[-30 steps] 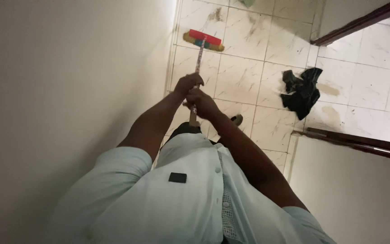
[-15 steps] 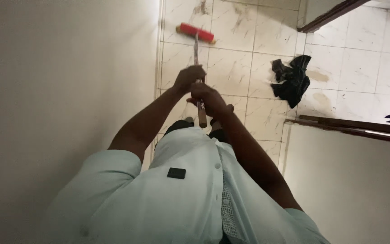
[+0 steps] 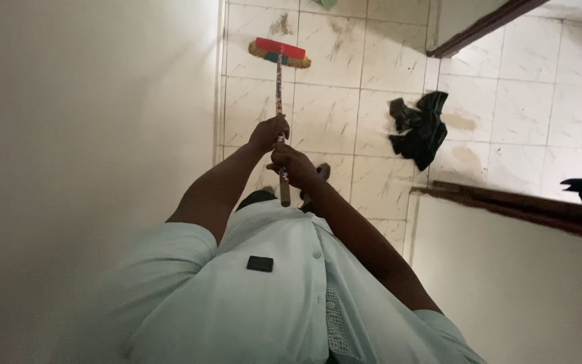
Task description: The person sweeps the tiled floor using a broom with a red head and a long patterned handle, gathering debris into a pile.
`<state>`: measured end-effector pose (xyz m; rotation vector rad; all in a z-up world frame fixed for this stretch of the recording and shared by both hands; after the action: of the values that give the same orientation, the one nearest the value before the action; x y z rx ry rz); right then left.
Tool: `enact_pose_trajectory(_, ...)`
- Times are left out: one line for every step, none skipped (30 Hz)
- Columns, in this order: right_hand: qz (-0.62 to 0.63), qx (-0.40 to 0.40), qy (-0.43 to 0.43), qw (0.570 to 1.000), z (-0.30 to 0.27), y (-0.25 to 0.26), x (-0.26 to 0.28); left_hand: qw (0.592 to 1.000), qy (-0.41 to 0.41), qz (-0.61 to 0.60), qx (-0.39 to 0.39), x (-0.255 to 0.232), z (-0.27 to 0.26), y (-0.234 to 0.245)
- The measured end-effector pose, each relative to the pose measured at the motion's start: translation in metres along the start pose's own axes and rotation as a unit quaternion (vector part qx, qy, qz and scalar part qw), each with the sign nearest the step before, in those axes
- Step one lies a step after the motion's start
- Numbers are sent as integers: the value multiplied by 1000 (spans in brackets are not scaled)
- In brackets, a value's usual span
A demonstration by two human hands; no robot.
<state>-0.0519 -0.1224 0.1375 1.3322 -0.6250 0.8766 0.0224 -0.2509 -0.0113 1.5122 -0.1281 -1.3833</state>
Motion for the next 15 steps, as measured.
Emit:
enact_pose_trajectory(-31, 24, -13, 999, 9, 3, -6, 1000, 4, -15, -5, 2, 8, 5)
enact_pose_trajectory(-64, 48, -24, 997, 14, 7, -14, 999, 9, -28, -13, 1, 17, 5)
enact_pose_trajectory(-59, 29, -6, 998, 17, 13, -19, 1000, -15, -15, -23, 0, 26, 3)
enact_pose_trajectory(-52, 13, 14, 998, 22, 19, -24, 999, -35, 0, -35, 1, 35, 4)
enact_pose_trajectory(-45, -3, 33, 998, 27, 26, -29, 997, -55, 14, -47, 3, 44, 4)
enact_pose_trajectory(-45, -5, 40, 998, 31, 31, -37, 998, -44, 15, -53, 7, 51, -1)
enact_pose_trajectory(-45, -7, 47, 998, 36, 37, -46, 998, -32, 15, -59, 14, 59, -6)
enact_pose_trajectory(-45, -9, 54, 997, 42, 44, -54, 997, -21, 16, -66, 21, 68, -10)
enact_pose_trajectory(-34, 2, 51, 998, 48, 50, -62, 996, -20, -22, -79, 26, 75, -15)
enact_pose_trajectory(-27, 10, 49, 998, 55, 58, -72, 994, -23, -60, -94, 32, 86, -20)
enact_pose_trajectory(-19, 19, 46, 999, 63, 67, -81, 989, -27, -97, -108, 37, 99, -23)
enact_pose_trajectory(-33, 9, 76, 997, 72, 78, -85, 990, 6, -100, -98, 41, 113, -25)
enact_pose_trajectory(-47, -2, 106, 993, 83, 91, -87, 990, 40, -103, -87, 45, 129, -26)
enact_pose_trajectory(-59, -10, 133, 989, 86, 103, -86, 988, 76, -108, -75, 44, 137, -32)
enact_pose_trajectory(-44, 1, 110, 993, 87, 120, -89, 988, 41, -89, -115, 35, 147, -34)
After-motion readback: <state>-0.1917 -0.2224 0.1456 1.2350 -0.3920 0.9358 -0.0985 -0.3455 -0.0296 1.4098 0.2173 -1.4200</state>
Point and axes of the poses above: each hand's wrist, its own z-axis towards the middle knuckle, its own y-axis out of the back of the hand, x = y × z, the point moved 4 cm from there along z, towards the middle knuckle, and after that the axes turned 7 degrees about -x, right-handed, at the moved point
